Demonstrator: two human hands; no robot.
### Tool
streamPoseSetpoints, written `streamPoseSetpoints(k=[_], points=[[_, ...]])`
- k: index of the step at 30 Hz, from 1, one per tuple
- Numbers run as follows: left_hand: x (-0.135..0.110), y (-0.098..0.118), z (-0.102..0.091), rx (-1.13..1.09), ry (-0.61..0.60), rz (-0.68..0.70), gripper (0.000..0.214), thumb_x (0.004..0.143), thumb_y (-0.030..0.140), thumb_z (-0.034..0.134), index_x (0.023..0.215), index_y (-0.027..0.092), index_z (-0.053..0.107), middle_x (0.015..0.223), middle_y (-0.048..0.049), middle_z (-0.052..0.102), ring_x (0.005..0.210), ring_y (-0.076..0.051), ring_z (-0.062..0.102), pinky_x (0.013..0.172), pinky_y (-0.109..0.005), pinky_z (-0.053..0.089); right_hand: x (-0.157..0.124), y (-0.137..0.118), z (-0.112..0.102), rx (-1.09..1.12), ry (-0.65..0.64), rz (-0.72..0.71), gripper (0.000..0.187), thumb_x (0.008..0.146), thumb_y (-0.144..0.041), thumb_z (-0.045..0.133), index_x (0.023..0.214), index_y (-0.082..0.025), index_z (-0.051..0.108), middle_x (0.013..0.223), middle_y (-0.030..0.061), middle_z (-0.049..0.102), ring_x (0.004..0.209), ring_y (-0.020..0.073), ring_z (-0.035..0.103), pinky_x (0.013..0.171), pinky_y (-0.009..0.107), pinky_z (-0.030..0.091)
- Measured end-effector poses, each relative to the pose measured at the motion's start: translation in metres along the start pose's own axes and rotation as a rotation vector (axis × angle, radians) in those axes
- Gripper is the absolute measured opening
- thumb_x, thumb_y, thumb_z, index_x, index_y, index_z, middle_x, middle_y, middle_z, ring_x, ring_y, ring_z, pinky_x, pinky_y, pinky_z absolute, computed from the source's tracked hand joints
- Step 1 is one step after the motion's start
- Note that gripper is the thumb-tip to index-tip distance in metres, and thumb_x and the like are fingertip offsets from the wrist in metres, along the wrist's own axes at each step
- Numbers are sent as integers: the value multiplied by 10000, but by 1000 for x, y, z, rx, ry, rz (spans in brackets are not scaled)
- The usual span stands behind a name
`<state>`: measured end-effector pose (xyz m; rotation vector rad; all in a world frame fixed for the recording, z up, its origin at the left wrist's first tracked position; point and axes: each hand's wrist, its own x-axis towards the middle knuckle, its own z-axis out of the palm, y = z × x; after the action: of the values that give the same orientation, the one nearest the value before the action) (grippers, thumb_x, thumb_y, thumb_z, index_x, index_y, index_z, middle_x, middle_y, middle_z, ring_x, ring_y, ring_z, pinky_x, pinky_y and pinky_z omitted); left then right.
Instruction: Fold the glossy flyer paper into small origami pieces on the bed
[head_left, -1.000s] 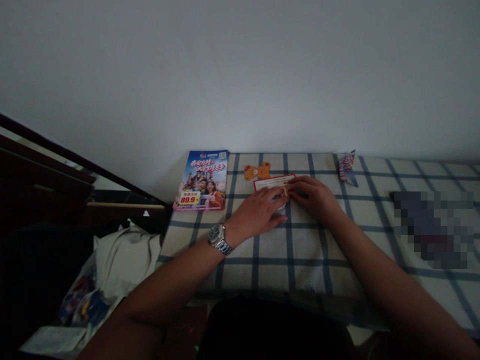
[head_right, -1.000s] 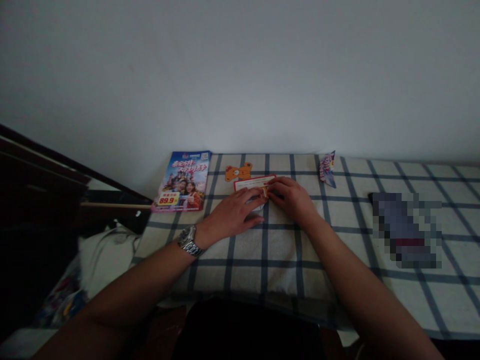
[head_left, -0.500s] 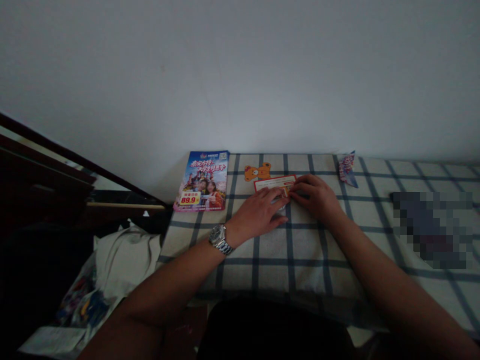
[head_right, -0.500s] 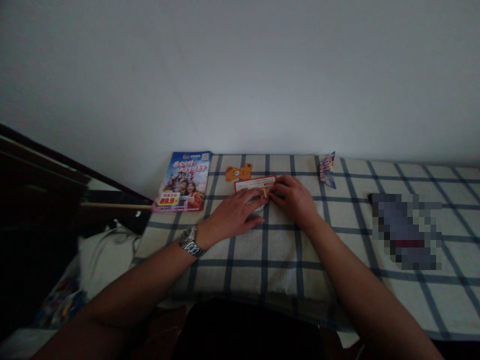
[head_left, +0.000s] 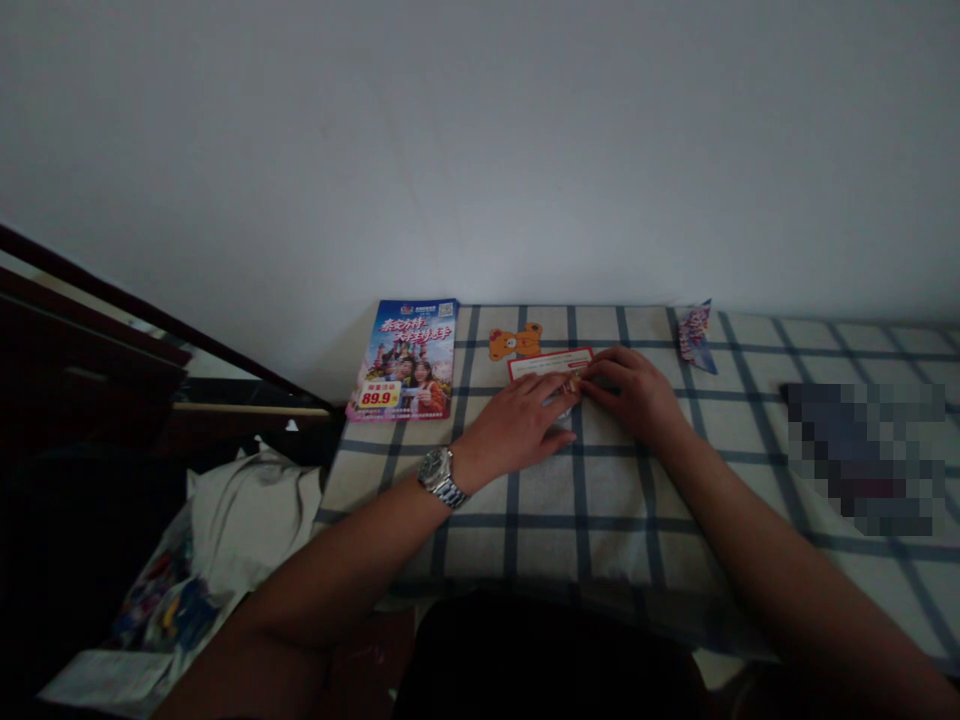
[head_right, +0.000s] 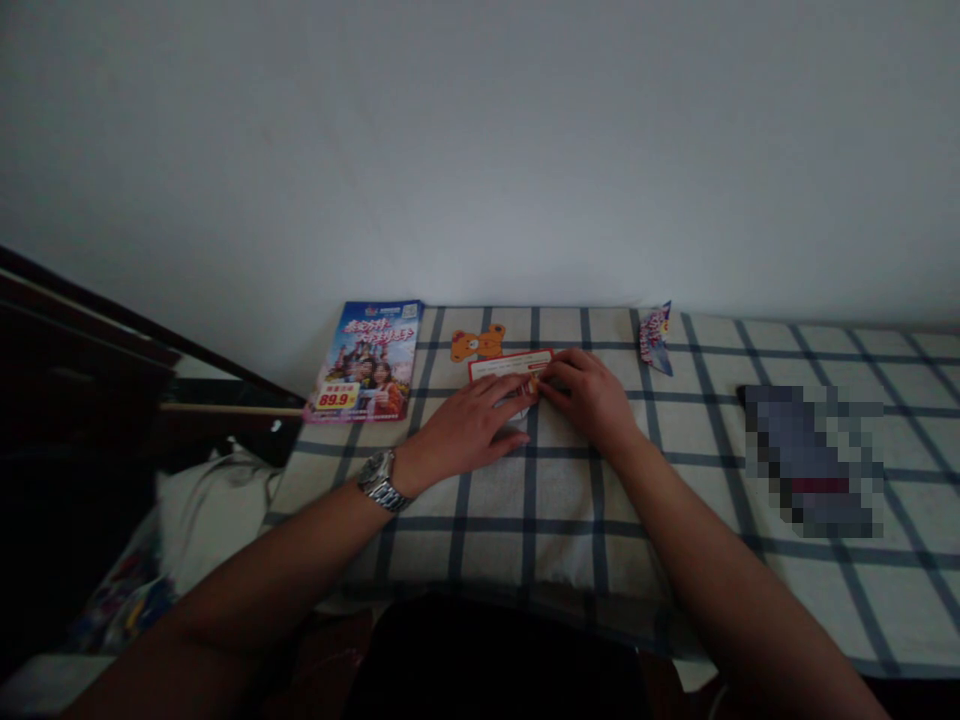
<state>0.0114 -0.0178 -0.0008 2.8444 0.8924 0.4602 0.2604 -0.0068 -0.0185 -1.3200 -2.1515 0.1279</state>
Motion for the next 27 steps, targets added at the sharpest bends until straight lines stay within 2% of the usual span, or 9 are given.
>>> streamPoseSetpoints(k=[9, 19, 27], points=[[0, 0, 1, 18, -7, -3, 541, 1031, 444, 635, 1499, 198, 521, 1582, -145, 474, 1446, -308, 481, 1223, -484, 437, 2, -3, -3, -67, 3, 0, 126, 1006, -246, 624, 1014, -217, 746, 1073, 102, 733, 959, 276, 699, 842, 409, 575], [1, 1, 0, 25, -13, -9, 520, 1023, 439, 649, 1476, 206, 546, 1585, -140, 477, 1447, -299, 486, 1219, -474, 440, 7, -3, -4, -146, 57, 82, 114, 1001, -235, 630, 1002, -202, 740, 1039, 106, 725, 922, 274, 686, 805, 383, 538], [0, 0, 1, 6, 1, -7, 506, 1015, 431, 666, 1457, 209, 557, 1568, -131, 496, 1431, -295, 499, 1213, -471, 444, 11, 1, -1, -183, 88, 113, 156, 1011, -228, 588, 923, -207, 715, 972, 105, 704, 886, 276, 662, 793, 393, 524]])
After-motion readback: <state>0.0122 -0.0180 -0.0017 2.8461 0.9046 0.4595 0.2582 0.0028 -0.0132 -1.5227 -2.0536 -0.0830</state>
